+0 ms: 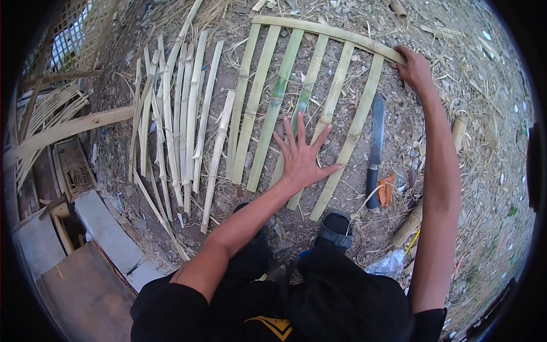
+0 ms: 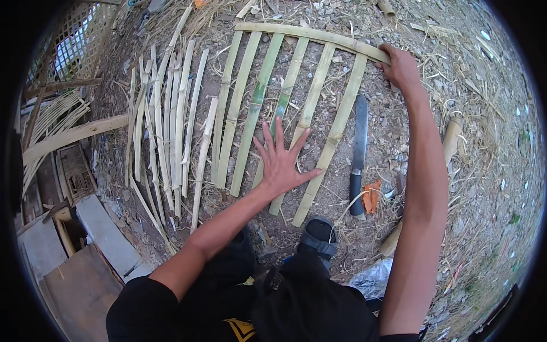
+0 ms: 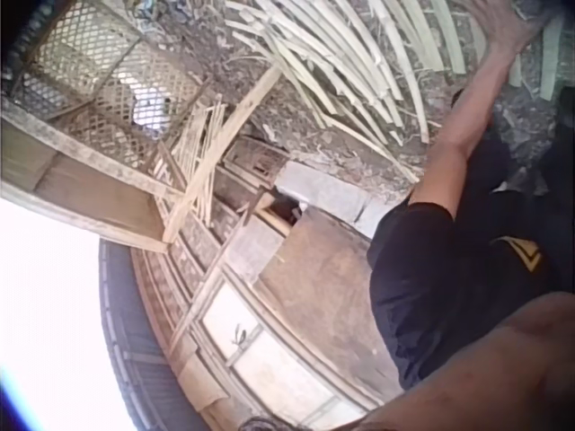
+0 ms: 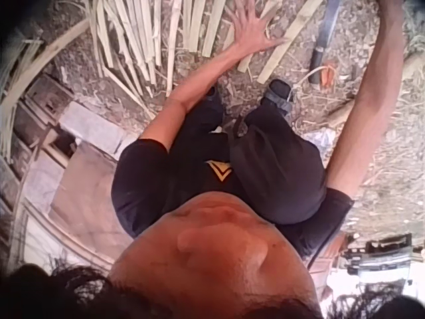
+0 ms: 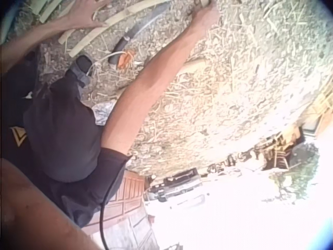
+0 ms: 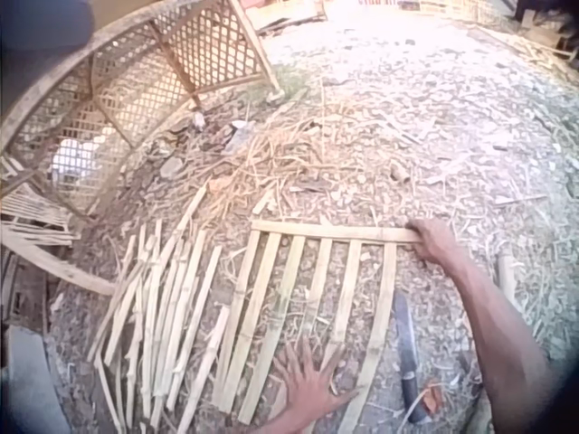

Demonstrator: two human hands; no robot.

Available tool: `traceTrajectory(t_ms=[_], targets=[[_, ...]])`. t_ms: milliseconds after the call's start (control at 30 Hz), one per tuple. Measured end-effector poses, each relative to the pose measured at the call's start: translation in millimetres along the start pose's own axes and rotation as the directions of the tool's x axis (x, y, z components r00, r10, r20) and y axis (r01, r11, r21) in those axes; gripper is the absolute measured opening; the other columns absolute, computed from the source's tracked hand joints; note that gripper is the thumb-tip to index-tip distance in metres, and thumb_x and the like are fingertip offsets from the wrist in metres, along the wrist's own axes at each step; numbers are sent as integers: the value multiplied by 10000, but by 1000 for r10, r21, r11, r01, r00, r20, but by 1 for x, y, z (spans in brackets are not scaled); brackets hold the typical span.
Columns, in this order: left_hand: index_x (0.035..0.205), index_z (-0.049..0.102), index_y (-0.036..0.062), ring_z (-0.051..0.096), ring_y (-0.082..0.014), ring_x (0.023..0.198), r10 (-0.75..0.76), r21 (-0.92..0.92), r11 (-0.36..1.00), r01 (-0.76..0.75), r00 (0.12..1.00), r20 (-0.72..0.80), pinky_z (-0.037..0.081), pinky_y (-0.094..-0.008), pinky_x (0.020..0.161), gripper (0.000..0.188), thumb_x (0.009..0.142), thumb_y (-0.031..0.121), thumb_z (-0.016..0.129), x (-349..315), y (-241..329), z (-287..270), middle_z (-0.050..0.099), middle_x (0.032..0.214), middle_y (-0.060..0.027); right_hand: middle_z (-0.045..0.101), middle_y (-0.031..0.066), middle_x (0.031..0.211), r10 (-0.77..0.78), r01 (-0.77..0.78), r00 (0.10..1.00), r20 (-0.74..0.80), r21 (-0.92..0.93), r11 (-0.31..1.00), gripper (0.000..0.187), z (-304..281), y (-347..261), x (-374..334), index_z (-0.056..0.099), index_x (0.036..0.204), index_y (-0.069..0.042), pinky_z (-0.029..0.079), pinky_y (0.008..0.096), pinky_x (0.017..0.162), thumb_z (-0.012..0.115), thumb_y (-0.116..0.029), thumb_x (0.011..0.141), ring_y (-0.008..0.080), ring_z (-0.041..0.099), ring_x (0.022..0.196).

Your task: The person trims bamboo strips using a knife, fits them into a bamboo frame, and secures the frame by inserting a peg and hammering it with a bamboo piece.

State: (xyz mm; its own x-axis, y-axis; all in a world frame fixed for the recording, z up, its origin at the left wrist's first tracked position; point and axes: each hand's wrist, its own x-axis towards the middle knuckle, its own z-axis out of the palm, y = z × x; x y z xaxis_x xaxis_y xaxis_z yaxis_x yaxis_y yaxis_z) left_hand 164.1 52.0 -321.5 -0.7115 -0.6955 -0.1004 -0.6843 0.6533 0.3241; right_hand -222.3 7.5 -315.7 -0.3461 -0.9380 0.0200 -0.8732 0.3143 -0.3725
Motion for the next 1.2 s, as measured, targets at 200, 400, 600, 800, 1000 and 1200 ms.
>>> traceTrajectory(t_ms=[200, 400, 600, 800, 1000, 1200], targets=[[1530, 315, 324, -65, -634, 1389, 1, -20, 1000, -1, 1000, -1, -5, -782, 1034, 989, 708, 787, 611, 1, 3, -1, 10, 1558, -358, 696, 178, 999, -4, 4, 1000, -13, -10, 1000, 410, -1, 3, 1, 621, 1158, -82, 519, 436, 811, 766, -167, 784, 374, 663, 944], [1527, 339, 244, -9, -555, 1437, 10, -81, 997, -12, 1000, -28, -23, -726, 1086, 906, 788, 694, 609, 0, -12, -5, 71, 1559, -346, 699, 170, 1009, 14, -14, 1000, 2, -1, 1000, 394, 1, 2, -2, 632, 1154, -95, 518, 440, 821, 765, -171, 791, 365, 662, 955], [1267, 530, 11, 455, -363, 1088, -341, -83, 936, 342, 821, -458, 320, -518, 963, 391, 937, 213, 582, 18, -101, -52, 457, 1206, -212, 701, 169, 1002, -10, 10, 1000, -24, 10, 1000, 402, -2, 0, 1, 630, 1166, -104, 523, 435, 818, 763, -181, 795, 364, 666, 947], [1136, 559, 5, 529, -327, 995, -272, 80, 950, 302, 925, -266, 370, -454, 850, 305, 941, 239, 575, -7, -130, -50, 572, 1042, -167, 702, 170, 1000, -5, 5, 1000, -30, 7, 1000, 394, 1, 6, -2, 634, 1157, -105, 524, 434, 815, 763, -161, 789, 360, 670, 942], [1156, 555, 10, 573, -342, 917, -295, 27, 950, 313, 919, -260, 406, -452, 798, 302, 945, 225, 574, -9, -136, -57, 593, 984, -181, 701, 177, 994, -1, 1, 1000, -27, 15, 1000, 396, 2, 1, -3, 636, 1150, -87, 523, 428, 818, 766, -149, 781, 366, 671, 933], [1210, 547, 21, 564, -338, 956, -276, 91, 947, 309, 924, -264, 417, -451, 805, 379, 937, 279, 602, -28, -166, -54, 569, 1064, -164, 697, 187, 991, -39, 42, 998, -56, 41, 998, 403, 3, 9, -1, 634, 1151, -78, 519, 428, 810, 766, -154, 777, 372, 669, 926]])
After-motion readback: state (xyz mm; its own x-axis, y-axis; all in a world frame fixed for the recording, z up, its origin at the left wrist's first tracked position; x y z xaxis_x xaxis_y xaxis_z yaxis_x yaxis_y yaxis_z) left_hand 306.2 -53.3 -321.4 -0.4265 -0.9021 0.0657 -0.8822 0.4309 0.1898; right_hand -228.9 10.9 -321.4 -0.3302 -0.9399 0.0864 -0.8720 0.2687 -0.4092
